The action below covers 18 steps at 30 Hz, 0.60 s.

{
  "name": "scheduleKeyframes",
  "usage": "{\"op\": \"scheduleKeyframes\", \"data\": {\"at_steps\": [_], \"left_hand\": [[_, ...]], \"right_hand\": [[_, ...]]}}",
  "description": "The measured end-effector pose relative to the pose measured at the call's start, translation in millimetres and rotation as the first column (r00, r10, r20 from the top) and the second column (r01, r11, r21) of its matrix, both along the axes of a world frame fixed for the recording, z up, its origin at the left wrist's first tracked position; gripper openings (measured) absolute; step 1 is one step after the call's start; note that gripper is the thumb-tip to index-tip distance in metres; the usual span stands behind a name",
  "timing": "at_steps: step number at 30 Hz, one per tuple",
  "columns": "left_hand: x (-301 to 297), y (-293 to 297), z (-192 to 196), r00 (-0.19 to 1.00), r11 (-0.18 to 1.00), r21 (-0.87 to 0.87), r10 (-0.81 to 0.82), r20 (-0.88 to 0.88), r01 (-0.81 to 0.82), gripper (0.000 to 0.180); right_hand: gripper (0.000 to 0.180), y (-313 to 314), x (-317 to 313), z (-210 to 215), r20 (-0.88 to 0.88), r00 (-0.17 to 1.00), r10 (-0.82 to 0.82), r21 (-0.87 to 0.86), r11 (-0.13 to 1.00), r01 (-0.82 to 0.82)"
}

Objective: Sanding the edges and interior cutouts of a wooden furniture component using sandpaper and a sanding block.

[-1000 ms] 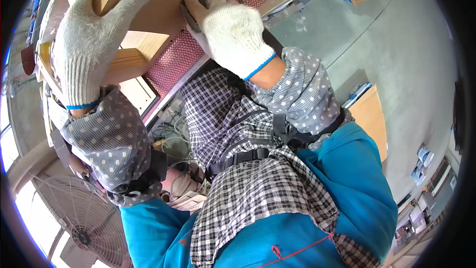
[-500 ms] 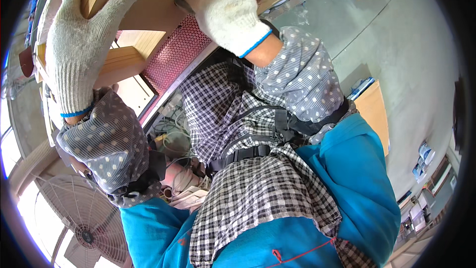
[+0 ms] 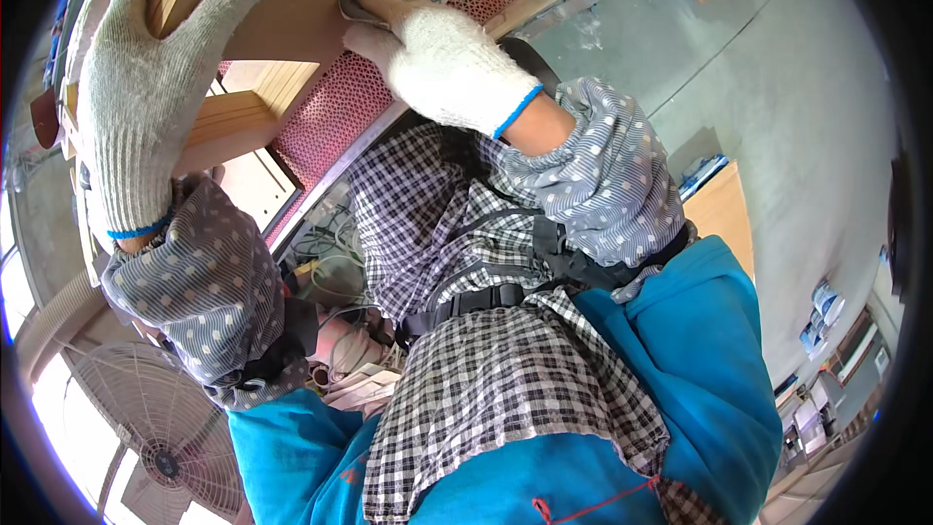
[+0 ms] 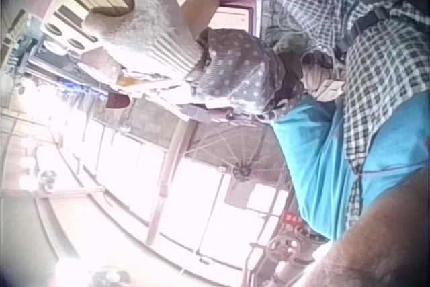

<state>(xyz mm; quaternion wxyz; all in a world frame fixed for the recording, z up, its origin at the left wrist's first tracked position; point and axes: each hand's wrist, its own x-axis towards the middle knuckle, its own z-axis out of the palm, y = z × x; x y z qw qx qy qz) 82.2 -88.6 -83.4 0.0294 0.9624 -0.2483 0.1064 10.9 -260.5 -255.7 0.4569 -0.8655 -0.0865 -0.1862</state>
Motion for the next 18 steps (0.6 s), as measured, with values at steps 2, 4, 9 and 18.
{"op": "scheduleKeyframes", "data": {"at_steps": [2,4,9,18], "left_hand": [[2,2,0,0.999,0.999,-0.041,0.0,-0.032,-0.002,0.053],[2,3,-1,0.997,0.996,-0.091,-0.003,-0.073,-0.004,0.052],[1,2,-2,0.997,0.995,-0.1,-0.008,-0.072,0.001,0.05],[4,6,-8,0.988,0.989,-0.116,0.077,-0.132,-0.093,0.053]], "right_hand": [[0.039,-2,7,3,-0.108,0.991,0.083,0.152,0.986,-0.065],[0.04,-16,12,40,-0.499,0.791,0.354,0.482,0.872,-0.086],[0.044,-17,26,36,-0.54,0.692,0.479,0.606,0.792,-0.075],[0.04,-21,51,34,-0.532,0.684,0.499,0.63,0.773,-0.075]]}}
